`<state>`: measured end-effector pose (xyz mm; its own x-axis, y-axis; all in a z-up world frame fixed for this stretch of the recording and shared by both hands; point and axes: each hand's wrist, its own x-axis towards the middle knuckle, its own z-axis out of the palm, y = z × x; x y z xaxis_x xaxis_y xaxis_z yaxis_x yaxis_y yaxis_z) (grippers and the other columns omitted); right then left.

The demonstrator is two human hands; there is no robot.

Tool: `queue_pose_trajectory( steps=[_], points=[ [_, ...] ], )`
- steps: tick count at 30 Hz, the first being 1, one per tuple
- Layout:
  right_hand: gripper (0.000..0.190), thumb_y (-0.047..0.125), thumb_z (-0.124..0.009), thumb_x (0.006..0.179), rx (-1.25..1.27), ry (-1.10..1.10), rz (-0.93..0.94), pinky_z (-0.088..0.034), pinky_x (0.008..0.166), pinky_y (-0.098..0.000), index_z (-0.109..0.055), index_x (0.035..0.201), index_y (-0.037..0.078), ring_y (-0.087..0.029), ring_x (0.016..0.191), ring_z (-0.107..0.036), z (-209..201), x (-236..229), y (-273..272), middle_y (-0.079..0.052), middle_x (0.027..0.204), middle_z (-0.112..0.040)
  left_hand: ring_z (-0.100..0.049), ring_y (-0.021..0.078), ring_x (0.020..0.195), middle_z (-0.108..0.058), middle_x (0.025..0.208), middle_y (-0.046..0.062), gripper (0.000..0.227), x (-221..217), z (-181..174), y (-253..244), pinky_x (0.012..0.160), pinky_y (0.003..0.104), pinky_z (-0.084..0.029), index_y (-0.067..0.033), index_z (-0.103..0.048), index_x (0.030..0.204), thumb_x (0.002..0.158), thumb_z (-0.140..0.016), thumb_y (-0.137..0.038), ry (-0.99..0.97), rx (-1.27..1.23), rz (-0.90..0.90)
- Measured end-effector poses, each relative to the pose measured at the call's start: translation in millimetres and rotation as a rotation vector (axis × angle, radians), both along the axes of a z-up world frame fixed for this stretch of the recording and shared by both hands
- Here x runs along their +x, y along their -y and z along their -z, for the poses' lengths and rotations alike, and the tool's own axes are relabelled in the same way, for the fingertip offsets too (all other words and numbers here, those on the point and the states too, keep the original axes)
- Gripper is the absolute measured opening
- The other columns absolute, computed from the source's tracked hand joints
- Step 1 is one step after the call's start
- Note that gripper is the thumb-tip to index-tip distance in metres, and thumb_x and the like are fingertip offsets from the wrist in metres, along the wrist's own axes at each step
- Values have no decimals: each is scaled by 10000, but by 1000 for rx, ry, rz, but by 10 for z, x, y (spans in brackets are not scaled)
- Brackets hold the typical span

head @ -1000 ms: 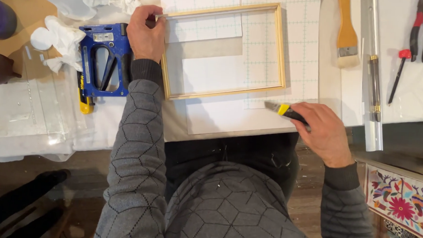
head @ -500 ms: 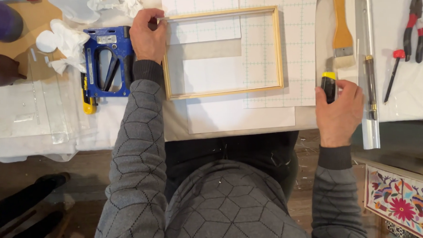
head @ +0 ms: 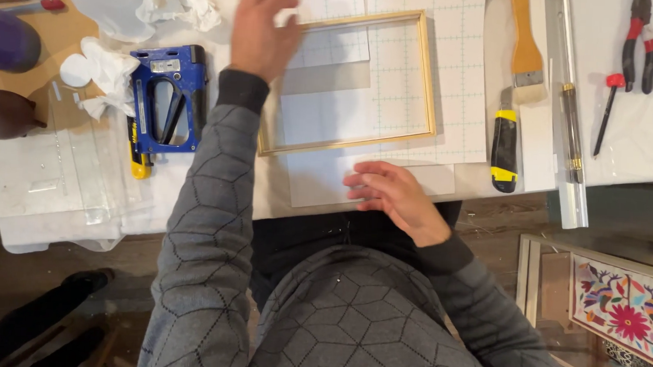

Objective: Assembling a picture frame by cutting white spacers to size and cleaning the glass.

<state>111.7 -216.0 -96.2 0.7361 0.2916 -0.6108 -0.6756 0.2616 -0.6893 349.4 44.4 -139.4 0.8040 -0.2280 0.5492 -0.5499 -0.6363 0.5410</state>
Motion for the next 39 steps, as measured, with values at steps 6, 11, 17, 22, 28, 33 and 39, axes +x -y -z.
queue_pose_trajectory(
  steps=[6,11,17,22,28,33,39],
  points=[
    [450,142,-528,991,228,-67,11,-592,778,-347,-505,1397,-51,-290,1061,-719,89,220,-155,-229,1312,-676,-623,348,930,-691,941,139,174,217,73,531,818,490,-513,-87,-808,905,983,-693,-192,-241,350,79],
    [444,103,-513,993,221,-7,0,-595,846,-361,-512,1400,-75,-284,1128,-712,180,258,-154,-206,1350,-662,-643,350,894,-696,910,154,176,288,361,563,788,462,-552,-74,-800,856,927,-710,-208,-155,224,67],
    [340,133,-533,988,74,80,12,-611,881,-376,-550,1292,-20,-252,1139,-709,-73,156,-81,-167,1293,-686,-670,354,684,-694,765,187,160,190,-101,290,681,436,-558,-26,-777,883,938,-680,-140,-202,149,194],
    [276,251,-544,1030,-173,219,-7,-627,747,-345,-563,1152,5,-233,963,-754,-319,197,67,-170,1089,-737,-681,349,656,-716,770,197,175,-142,-393,-13,655,413,-561,-28,-793,912,934,-670,-150,-266,186,170],
    [320,300,-534,1074,-482,366,-50,-558,483,-291,-574,995,-7,-173,561,-687,-323,434,306,-142,728,-704,-621,162,592,-735,745,108,284,-887,-562,-248,557,325,-500,-43,-797,1091,960,-574,-161,-767,-50,-105],
    [352,278,-596,1048,-811,565,-202,-495,434,-266,-585,819,12,-121,503,-658,-299,729,390,-76,622,-662,-684,138,762,-756,929,119,319,-1362,-352,-241,686,259,-585,82,-738,1148,949,-565,-96,-946,-627,-177],
    [397,273,-625,1059,-1016,837,-273,-466,474,-322,-579,755,22,-157,505,-615,225,1001,610,-84,602,-620,-741,154,855,-753,1050,131,317,-1512,-267,-128,772,281,-641,61,-706,1180,939,-559,-82,-969,-733,-251]
  ],
)
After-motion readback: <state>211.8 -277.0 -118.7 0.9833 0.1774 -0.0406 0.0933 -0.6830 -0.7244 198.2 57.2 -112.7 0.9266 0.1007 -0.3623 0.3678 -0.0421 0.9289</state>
